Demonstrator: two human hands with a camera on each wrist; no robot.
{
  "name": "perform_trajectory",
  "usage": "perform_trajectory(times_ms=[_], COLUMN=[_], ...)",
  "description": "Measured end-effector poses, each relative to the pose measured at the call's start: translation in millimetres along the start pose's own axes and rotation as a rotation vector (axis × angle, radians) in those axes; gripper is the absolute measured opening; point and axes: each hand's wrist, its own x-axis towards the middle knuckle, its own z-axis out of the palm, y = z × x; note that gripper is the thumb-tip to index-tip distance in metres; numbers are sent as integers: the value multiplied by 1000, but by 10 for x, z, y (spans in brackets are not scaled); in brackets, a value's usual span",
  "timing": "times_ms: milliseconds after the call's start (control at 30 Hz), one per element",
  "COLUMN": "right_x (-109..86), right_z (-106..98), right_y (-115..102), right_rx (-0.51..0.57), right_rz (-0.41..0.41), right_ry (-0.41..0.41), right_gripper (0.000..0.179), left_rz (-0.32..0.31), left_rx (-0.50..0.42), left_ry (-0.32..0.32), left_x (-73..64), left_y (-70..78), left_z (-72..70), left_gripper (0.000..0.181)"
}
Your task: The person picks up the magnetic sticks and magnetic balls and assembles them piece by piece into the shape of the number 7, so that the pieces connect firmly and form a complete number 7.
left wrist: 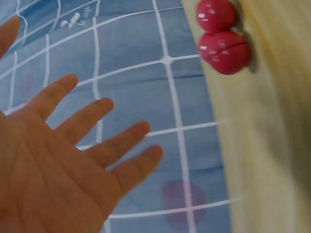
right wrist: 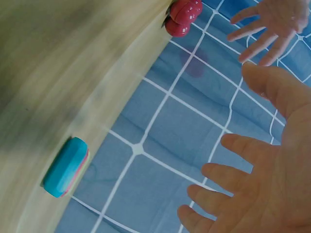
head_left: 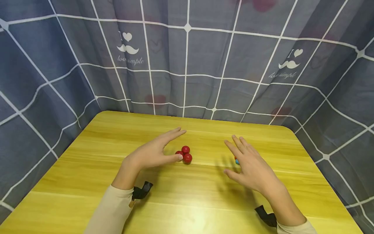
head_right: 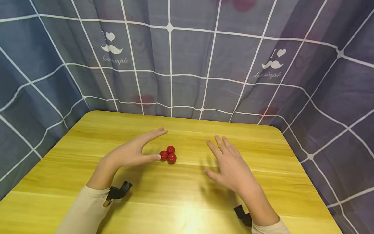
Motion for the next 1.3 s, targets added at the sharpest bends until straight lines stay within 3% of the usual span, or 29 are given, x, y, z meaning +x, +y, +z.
perform_trajectory(times_ms=[400,600,900,1300], right_x=[6,27,42,31], right_z=[61,73,96,150], right_y=[114,150,239,382], right_rx=[54,59,66,93], right_rz=[2,6,27,58], right_ry=[1,-18,-42,-67], right_gripper=[83,81,75,68], left_rz=[-65,-38,-14,-55], left_rx=[-132,-225,-171,-106], left_ry=[-59,-91,-103,-93], left_x=[129,155,207,262], left_y=[-432,-577,-661,-624], left_z=[182,245,316,378], left_gripper=[70,59,35,28])
